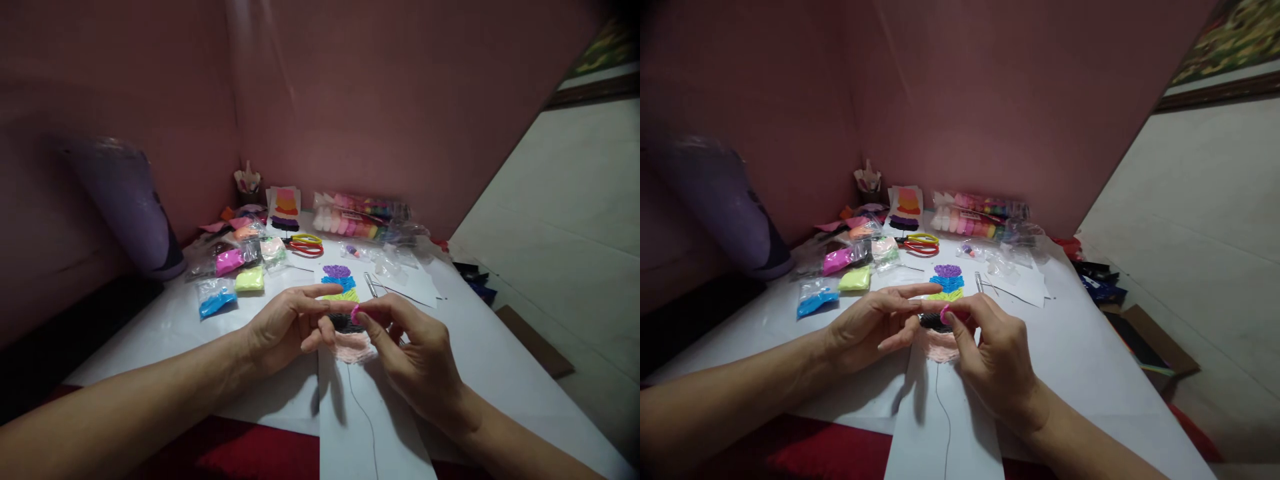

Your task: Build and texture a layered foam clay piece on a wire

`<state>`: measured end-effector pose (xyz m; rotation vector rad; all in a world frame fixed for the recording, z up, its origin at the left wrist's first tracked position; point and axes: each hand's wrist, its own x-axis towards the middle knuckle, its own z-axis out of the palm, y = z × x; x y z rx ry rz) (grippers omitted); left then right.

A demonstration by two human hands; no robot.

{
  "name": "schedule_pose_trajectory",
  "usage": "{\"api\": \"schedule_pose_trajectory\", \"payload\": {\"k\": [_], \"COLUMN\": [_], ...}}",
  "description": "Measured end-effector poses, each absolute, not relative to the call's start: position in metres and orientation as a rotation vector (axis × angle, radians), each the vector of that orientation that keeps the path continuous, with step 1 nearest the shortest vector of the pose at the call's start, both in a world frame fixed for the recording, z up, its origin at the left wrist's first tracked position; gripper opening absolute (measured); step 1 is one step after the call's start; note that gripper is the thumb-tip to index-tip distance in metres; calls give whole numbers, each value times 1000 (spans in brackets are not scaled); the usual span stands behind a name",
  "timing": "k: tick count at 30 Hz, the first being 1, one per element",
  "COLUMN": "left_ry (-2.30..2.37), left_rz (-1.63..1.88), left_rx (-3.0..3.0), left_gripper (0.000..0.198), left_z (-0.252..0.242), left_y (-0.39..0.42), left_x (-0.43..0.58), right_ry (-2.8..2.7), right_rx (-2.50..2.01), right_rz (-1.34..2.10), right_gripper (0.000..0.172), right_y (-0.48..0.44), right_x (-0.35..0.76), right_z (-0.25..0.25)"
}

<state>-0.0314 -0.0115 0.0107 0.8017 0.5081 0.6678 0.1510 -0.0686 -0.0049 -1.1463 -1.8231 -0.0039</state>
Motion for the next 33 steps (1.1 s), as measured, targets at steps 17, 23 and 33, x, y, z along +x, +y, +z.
{"api": "schedule_pose_trajectory", "payload": {"k": [17, 23, 33], "left_ry": [488, 506, 501], "left_rz": [656, 686, 635], "left_rx": [792, 763, 755], "left_gripper": [60, 54, 51], "left_z": [10, 13, 15], "left_y": [-11, -10, -14], "left_x": [-32, -31, -31], "right_ry": [-1789, -1907, -1885], "right_rx": [-1167, -1172, -1163], "right_rz": [-2, 49, -50], "right_gripper": [7, 9, 6], "right_y": [-69, -71, -68], "right_x": [152, 149, 152], "right_z": [-3, -5, -9]}}
